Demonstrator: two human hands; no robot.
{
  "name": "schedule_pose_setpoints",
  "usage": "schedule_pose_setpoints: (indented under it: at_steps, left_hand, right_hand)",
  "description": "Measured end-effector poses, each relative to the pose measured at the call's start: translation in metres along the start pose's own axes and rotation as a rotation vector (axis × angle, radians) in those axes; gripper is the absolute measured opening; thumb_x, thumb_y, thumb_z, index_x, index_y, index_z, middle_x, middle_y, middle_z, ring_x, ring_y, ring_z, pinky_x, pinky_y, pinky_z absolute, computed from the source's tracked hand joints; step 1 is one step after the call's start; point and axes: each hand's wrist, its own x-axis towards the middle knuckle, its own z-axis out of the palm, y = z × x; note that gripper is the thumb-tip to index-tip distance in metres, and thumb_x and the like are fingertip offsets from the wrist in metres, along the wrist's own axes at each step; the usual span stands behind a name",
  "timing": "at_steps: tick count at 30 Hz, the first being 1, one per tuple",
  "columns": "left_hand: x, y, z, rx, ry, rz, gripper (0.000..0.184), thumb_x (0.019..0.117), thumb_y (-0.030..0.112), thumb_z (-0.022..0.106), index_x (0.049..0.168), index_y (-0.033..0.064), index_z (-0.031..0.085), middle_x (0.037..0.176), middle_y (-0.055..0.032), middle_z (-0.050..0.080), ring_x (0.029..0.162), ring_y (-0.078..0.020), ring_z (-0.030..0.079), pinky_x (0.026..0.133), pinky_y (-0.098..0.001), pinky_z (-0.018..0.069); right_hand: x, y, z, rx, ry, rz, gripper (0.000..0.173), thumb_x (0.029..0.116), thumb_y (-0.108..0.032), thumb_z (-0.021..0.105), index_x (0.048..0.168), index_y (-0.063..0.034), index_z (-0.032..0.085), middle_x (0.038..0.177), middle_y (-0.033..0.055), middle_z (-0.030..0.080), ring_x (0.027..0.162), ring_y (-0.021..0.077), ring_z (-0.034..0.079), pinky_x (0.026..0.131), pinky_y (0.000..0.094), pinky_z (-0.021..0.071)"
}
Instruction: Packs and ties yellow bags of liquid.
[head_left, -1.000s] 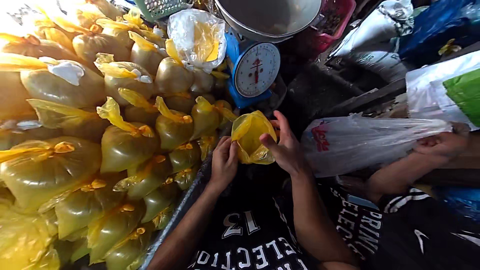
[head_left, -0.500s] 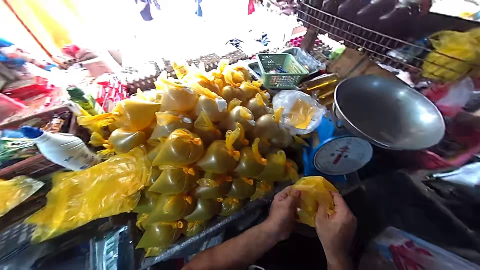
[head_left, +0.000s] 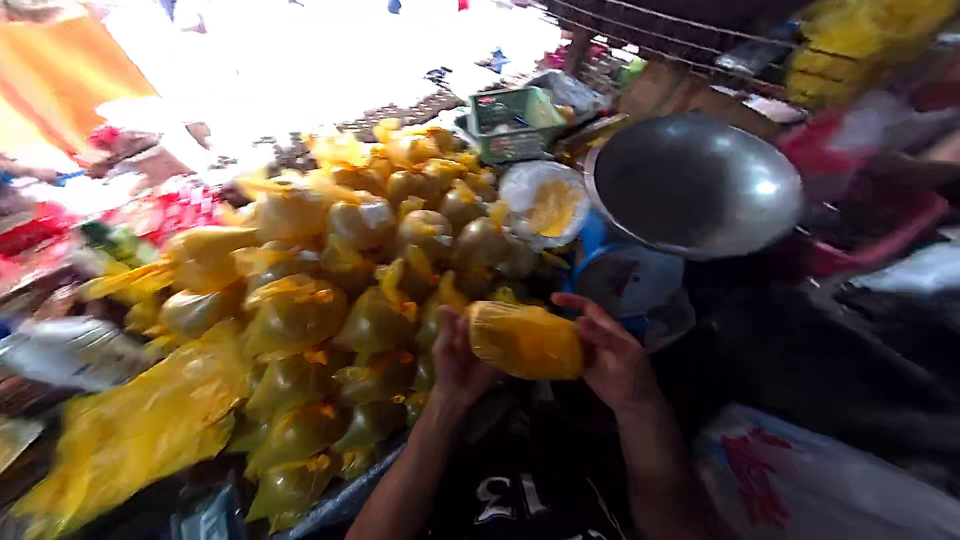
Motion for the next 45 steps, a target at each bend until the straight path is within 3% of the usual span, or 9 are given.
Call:
schedule_pose_setpoints:
  at_steps: [4,9,15,18,24,30,35,40,45]
  left_hand:
    - [0.000,-0.027,0.000,0.280,-0.026,-0.005,0.066,0.0852,0.060,0.073,0.130,0.0122,0.063,0.119,-0.0110,0.071,0.111,-0.0250,0.069,0.096,-0.0499,0.0576]
    - [0.004,-0.057,0.013,0.589,0.112,-0.142,0.087,0.0693,0.024,0.095,0.135,-0.0019,0.044,0.111,-0.0166,0.068,0.098,-0.0259,0.072,0.086,-0.0472,0.0631]
    - [0.009,-0.066,0.007,0.809,0.118,-0.252,0.074,0.0795,-0.002,0.079,0.143,-0.0026,0.042,0.122,-0.0222,0.064,0.106,-0.0307,0.069,0.089,-0.0480,0.0621]
    - [0.018,-0.063,-0.004,0.851,0.085,-0.200,0.049,0.0833,-0.008,0.068,0.128,-0.0035,0.051,0.114,-0.0206,0.065,0.099,-0.0285,0.069,0.083,-0.0460,0.0626]
    - [0.022,-0.046,-0.028,0.894,0.025,-0.228,0.039,0.0806,-0.007,0.068,0.117,-0.0009,0.053,0.106,-0.0156,0.065,0.092,-0.0236,0.068,0.078,-0.0416,0.0619]
    - [-0.001,-0.063,-0.032,1.151,-0.114,-0.314,0.065,0.0769,0.010,0.084,0.133,0.0028,0.052,0.112,-0.0117,0.071,0.100,-0.0200,0.072,0.085,-0.0398,0.0644]
    - [0.016,-0.061,-0.060,1.598,-0.147,0.044,0.060,0.0764,0.021,0.084,0.127,0.0011,0.059,0.129,-0.0247,0.051,0.098,-0.0280,0.064,0.078,-0.0404,0.0598]
    - [-0.003,-0.072,-0.060,1.601,-0.182,-0.013,0.072,0.0831,0.024,0.082,0.141,-0.0027,0.048,0.134,-0.0233,0.057,0.125,-0.0327,0.057,0.107,-0.0487,0.0498]
    - [-0.011,-0.077,-0.093,1.537,-0.071,-0.113,0.057,0.0815,0.018,0.072,0.133,-0.0006,0.056,0.113,-0.0158,0.067,0.102,-0.0235,0.066,0.088,-0.0429,0.0567]
  right_hand:
    - [0.003,-0.006,-0.021,-0.742,0.086,-0.125,0.108,0.0741,-0.040,0.089,0.160,-0.0208,0.027,0.117,0.0094,0.063,0.101,0.0213,0.065,0.085,0.0447,0.0605]
    - [0.002,-0.004,-0.017,-1.055,0.454,-0.016,0.085,0.0746,-0.009,0.082,0.151,-0.0151,0.045,0.127,0.0160,0.062,0.091,0.0293,0.070,0.068,0.0498,0.0611]
    - [-0.014,-0.003,-0.008,-1.143,0.634,0.078,0.074,0.0770,-0.011,0.081,0.145,-0.0181,0.052,0.130,0.0113,0.062,0.083,0.0272,0.070,0.061,0.0474,0.0598]
    - [-0.027,-0.006,0.003,-1.157,0.747,0.067,0.072,0.0733,-0.007,0.082,0.139,-0.0160,0.055,0.125,0.0118,0.063,0.080,0.0275,0.070,0.057,0.0472,0.0590]
    - [-0.052,0.010,0.032,-1.172,0.795,0.146,0.065,0.0724,-0.006,0.084,0.132,-0.0155,0.060,0.115,0.0112,0.065,0.079,0.0260,0.069,0.056,0.0461,0.0570]
    - [-0.059,0.018,0.047,-1.303,0.807,0.333,0.056,0.0776,-0.015,0.082,0.129,-0.0149,0.060,0.109,0.0119,0.066,0.077,0.0286,0.069,0.057,0.0472,0.0565]
    - [-0.080,0.013,0.047,-1.302,0.955,0.206,0.063,0.0687,0.000,0.082,0.125,-0.0143,0.059,0.117,0.0153,0.062,0.080,0.0313,0.069,0.055,0.0489,0.0576]
    - [-0.097,0.054,0.050,-1.285,0.936,0.182,0.057,0.0730,-0.011,0.081,0.126,-0.0152,0.060,0.117,0.0107,0.065,0.088,0.0277,0.070,0.063,0.0501,0.0602]
    - [-0.132,0.072,0.043,-1.294,1.006,0.229,0.050,0.0763,-0.007,0.071,0.124,-0.0115,0.060,0.109,0.0111,0.069,0.087,0.0286,0.070,0.066,0.0520,0.0586]
